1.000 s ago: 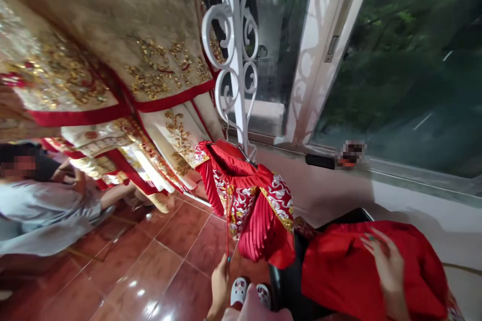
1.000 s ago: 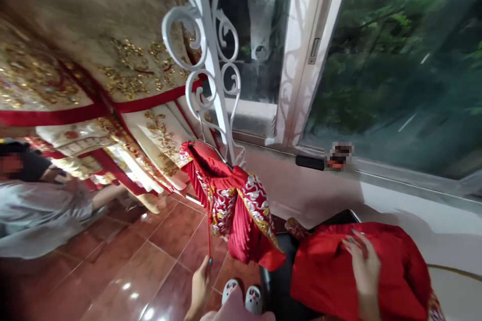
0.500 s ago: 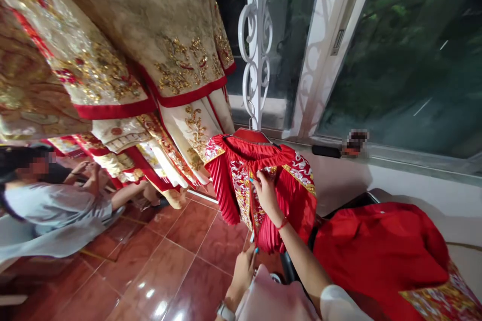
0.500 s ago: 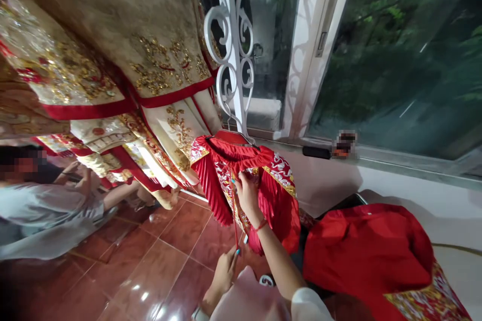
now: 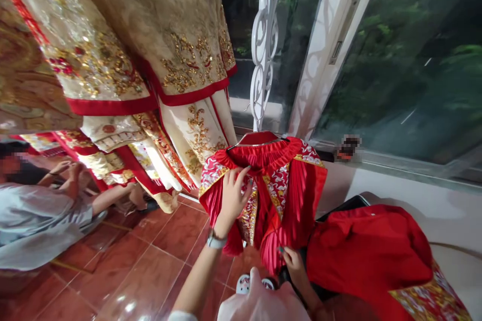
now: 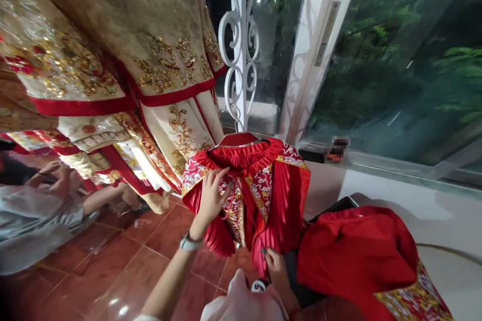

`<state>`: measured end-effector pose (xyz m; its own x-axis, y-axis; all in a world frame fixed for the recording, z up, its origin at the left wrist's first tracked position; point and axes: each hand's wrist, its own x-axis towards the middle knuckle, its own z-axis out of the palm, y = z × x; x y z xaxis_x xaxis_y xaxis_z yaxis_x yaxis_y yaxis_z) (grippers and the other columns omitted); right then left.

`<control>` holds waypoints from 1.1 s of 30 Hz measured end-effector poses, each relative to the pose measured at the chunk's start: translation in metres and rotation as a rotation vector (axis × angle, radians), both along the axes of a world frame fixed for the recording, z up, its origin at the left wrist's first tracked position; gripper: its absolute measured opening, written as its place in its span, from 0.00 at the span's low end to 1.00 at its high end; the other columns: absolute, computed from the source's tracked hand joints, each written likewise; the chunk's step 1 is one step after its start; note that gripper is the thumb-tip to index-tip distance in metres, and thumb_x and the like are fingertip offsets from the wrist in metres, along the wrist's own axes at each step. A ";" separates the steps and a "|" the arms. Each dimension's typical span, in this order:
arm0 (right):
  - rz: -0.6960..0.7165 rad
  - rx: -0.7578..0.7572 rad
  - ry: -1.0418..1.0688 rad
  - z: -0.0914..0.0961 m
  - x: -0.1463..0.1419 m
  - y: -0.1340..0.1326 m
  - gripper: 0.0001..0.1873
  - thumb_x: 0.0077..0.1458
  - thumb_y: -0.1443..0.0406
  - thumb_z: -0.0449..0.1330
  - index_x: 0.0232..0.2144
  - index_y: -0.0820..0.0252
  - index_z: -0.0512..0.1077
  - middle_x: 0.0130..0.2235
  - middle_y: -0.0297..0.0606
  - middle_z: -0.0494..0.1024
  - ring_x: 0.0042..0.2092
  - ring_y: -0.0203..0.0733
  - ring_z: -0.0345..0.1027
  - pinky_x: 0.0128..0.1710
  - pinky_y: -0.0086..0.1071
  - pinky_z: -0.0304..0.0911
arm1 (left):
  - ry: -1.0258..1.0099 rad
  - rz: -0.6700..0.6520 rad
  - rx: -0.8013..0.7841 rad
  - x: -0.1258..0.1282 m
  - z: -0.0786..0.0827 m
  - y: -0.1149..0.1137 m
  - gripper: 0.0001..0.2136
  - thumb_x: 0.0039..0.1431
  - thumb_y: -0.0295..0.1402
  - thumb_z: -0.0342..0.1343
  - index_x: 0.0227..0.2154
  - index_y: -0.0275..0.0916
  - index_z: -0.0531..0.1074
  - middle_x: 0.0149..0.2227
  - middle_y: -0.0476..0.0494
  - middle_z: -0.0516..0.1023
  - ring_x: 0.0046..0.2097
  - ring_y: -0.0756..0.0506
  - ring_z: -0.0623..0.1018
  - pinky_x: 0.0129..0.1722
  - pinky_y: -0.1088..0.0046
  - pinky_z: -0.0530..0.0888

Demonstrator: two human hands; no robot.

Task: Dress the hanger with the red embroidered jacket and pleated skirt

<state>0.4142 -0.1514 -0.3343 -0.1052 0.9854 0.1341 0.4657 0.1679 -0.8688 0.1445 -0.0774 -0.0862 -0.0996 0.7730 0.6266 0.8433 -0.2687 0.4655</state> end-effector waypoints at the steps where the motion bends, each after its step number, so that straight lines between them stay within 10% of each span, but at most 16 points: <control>1: -0.004 0.018 0.016 0.014 -0.003 0.010 0.21 0.57 0.48 0.54 0.35 0.52 0.82 0.38 0.44 0.84 0.41 0.59 0.79 0.42 0.51 0.77 | 0.100 0.006 -0.018 0.001 0.010 0.015 0.17 0.62 0.30 0.54 0.54 0.41 0.72 0.53 0.36 0.73 0.57 0.36 0.69 0.58 0.54 0.65; 5: -0.031 0.097 0.164 0.099 -0.033 0.068 0.23 0.60 0.51 0.55 0.50 0.57 0.75 0.45 0.46 0.81 0.48 0.54 0.77 0.53 0.51 0.71 | 0.269 0.014 -0.145 0.008 0.016 0.047 0.07 0.65 0.30 0.53 0.37 0.40 0.77 0.42 0.39 0.77 0.47 0.39 0.73 0.55 0.53 0.62; 11: 0.156 -0.151 0.585 0.200 -0.116 0.141 0.21 0.55 0.48 0.59 0.38 0.58 0.72 0.42 0.43 0.80 0.42 0.47 0.76 0.41 0.39 0.75 | 0.266 -0.112 -0.151 0.018 -0.013 0.022 0.08 0.63 0.29 0.54 0.44 0.39 0.73 0.47 0.39 0.77 0.52 0.38 0.71 0.55 0.54 0.60; 18: 0.163 -0.376 0.977 0.192 -0.104 0.148 0.21 0.43 0.48 0.69 0.30 0.55 0.70 0.26 0.29 0.74 0.28 0.36 0.70 0.35 0.32 0.71 | 0.246 -0.104 -0.227 -0.002 -0.010 0.005 0.29 0.59 0.22 0.52 0.64 0.38 0.59 0.49 0.39 0.76 0.50 0.39 0.72 0.50 0.61 0.66; 23: 0.364 -0.276 0.303 0.198 -0.002 0.150 0.19 0.43 0.52 0.70 0.32 0.59 0.76 0.28 0.33 0.78 0.28 0.38 0.68 0.29 0.31 0.63 | 0.292 -0.195 -0.274 -0.006 0.002 0.015 0.20 0.63 0.21 0.49 0.56 0.41 0.72 0.45 0.41 0.74 0.47 0.41 0.72 0.48 0.62 0.67; 33: -0.126 -0.002 -0.416 0.194 0.132 0.144 0.15 0.47 0.54 0.60 0.32 0.56 0.78 0.26 0.39 0.79 0.30 0.46 0.71 0.29 0.35 0.59 | 0.190 -0.161 -0.252 -0.011 0.000 0.013 0.11 0.68 0.28 0.51 0.47 0.43 0.78 0.48 0.42 0.78 0.48 0.42 0.73 0.49 0.60 0.63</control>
<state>0.5460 -0.0069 -0.1400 -0.0292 0.9942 0.1035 0.7927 0.0861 -0.6035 0.1340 -0.0641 -0.0861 0.1359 0.9021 0.4095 0.8774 -0.3016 0.3732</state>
